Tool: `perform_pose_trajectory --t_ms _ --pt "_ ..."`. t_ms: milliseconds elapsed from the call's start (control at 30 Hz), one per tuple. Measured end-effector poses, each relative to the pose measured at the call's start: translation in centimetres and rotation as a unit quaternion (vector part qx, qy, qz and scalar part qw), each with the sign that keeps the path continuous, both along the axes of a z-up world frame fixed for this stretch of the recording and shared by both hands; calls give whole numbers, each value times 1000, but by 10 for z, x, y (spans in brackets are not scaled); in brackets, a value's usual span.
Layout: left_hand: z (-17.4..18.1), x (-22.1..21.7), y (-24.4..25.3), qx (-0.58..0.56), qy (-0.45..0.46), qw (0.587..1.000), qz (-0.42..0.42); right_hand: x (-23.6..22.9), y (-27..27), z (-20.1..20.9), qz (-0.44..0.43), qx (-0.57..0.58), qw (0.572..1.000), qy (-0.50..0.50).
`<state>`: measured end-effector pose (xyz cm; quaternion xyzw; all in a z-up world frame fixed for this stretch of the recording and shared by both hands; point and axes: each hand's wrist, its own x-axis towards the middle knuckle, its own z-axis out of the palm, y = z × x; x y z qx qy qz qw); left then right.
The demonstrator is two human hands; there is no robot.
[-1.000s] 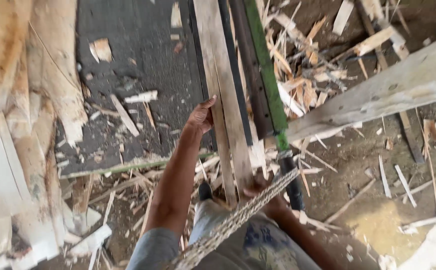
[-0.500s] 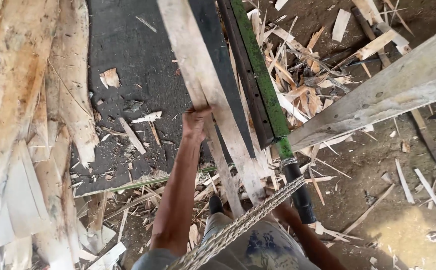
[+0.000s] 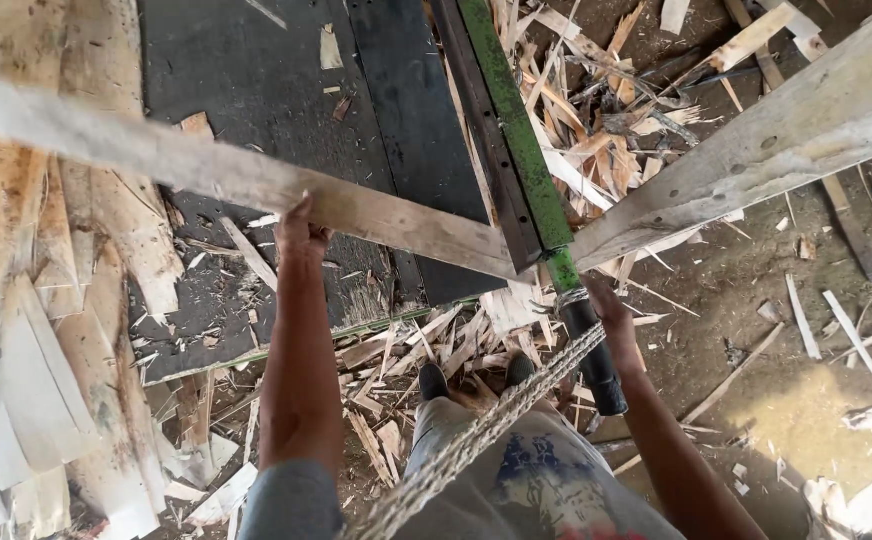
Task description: The recorder uses a manual lever-operated shear to trim thin strips of wood veneer in a workshop.
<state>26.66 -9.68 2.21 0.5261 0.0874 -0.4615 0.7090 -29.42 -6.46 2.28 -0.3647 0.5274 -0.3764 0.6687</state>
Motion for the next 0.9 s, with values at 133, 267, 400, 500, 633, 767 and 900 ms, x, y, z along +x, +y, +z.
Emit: perform_pose_trajectory --t_ms 133,267,400,500,633,767,900 --pt "-73 15 3 -56 79 987 132 -32 47 78 99 34 994 1" --pt "-51 -3 -1 -128 43 976 173 27 40 191 232 -165 958 36" --pt "4 -9 -12 -73 38 951 297 51 38 207 242 -86 960 116" --pt "10 0 -9 -84 46 925 368 56 46 191 247 -119 924 267" --pt "-2 9 1 -68 76 926 363 70 43 185 245 -36 866 435" --pt "-38 26 22 -55 96 934 340 57 48 126 256 -76 853 449" --pt "-83 39 39 -53 92 943 315 74 50 144 255 -127 829 481"
